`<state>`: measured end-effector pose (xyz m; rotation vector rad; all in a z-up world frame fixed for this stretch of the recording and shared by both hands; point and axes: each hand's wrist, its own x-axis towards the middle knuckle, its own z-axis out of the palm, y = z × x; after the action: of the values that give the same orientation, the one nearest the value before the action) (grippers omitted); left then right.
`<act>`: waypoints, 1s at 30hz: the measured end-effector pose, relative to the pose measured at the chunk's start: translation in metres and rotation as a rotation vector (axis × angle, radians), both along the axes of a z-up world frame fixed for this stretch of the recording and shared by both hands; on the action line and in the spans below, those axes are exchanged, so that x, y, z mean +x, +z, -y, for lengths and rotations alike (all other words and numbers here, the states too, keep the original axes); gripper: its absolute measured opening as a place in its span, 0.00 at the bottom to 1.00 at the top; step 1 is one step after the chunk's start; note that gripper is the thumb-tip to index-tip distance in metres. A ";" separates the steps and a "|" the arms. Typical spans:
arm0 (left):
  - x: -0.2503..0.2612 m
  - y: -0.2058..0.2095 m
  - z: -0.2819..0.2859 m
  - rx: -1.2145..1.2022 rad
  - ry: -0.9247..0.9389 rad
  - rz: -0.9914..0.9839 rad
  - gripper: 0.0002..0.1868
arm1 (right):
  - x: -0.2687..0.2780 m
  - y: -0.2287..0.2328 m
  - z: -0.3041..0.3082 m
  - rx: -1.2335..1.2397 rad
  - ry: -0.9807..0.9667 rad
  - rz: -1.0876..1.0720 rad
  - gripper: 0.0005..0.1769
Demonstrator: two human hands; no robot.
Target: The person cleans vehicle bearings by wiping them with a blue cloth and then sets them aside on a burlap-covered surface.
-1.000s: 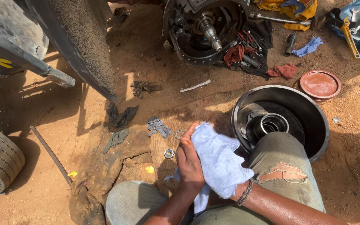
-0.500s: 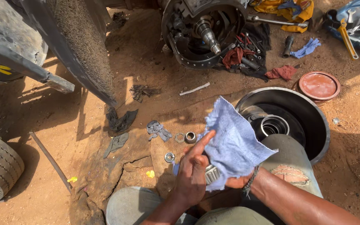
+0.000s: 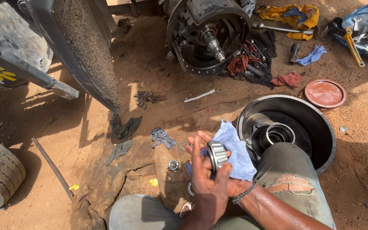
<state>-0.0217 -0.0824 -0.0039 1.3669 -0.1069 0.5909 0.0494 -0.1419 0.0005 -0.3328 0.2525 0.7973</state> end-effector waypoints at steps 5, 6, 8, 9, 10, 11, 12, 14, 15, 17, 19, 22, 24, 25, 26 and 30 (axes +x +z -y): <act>0.011 -0.008 -0.043 0.193 -0.130 -0.286 0.50 | -0.009 -0.026 0.020 0.301 0.037 0.236 0.34; 0.011 -0.006 -0.052 0.347 -0.106 -0.441 0.49 | -0.014 -0.029 0.025 0.299 0.044 0.179 0.36; 0.020 0.000 -0.057 0.090 -0.033 -0.350 0.48 | -0.015 -0.026 0.032 0.298 0.048 0.087 0.42; 0.028 0.004 -0.061 -0.157 0.021 -0.250 0.48 | -0.012 -0.021 0.035 0.293 0.057 0.085 0.42; 0.023 0.007 -0.065 -0.163 0.024 -0.245 0.48 | -0.010 -0.018 0.040 0.284 0.080 0.088 0.43; 0.013 0.010 -0.070 -0.277 0.001 -0.284 0.35 | -0.007 -0.014 0.044 0.277 0.105 0.106 0.43; 0.004 0.011 -0.072 -0.395 -0.017 -0.326 0.24 | -0.005 -0.011 0.047 0.273 0.134 0.126 0.44; -0.001 0.010 -0.072 -0.136 0.067 -0.327 0.18 | -0.002 -0.005 0.053 0.278 0.182 0.172 0.45; -0.001 0.010 -0.072 0.134 0.144 -0.329 0.12 | -0.002 -0.002 0.054 0.283 0.200 0.194 0.45; -0.002 0.008 -0.063 0.202 0.129 -0.370 0.13 | -0.004 0.003 0.064 0.294 0.210 0.219 0.47; 0.005 0.006 -0.058 0.283 0.103 -0.396 0.15 | -0.003 0.007 0.073 0.316 0.203 0.252 0.48; 0.001 0.001 -0.046 0.073 -0.197 -0.408 0.12 | -0.010 0.006 0.087 0.328 0.184 0.277 0.49; -0.001 0.004 -0.036 0.272 -0.144 -0.534 0.11 | -0.014 0.006 0.097 0.346 0.166 0.298 0.50; 0.001 0.005 -0.031 0.269 -0.169 -0.533 0.11 | -0.016 0.006 0.103 0.347 0.153 0.308 0.51; 0.000 0.006 -0.028 0.310 -0.188 -0.624 0.12 | -0.018 0.005 0.108 0.350 0.145 0.313 0.51; 0.008 0.001 -0.012 0.515 -0.290 -0.659 0.15 | -0.018 -0.003 0.131 0.330 0.127 0.361 0.52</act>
<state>-0.0133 -0.0702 -0.0030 1.9398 0.0854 -0.1659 0.0313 -0.2725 -0.0020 -0.1764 -0.2400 0.8727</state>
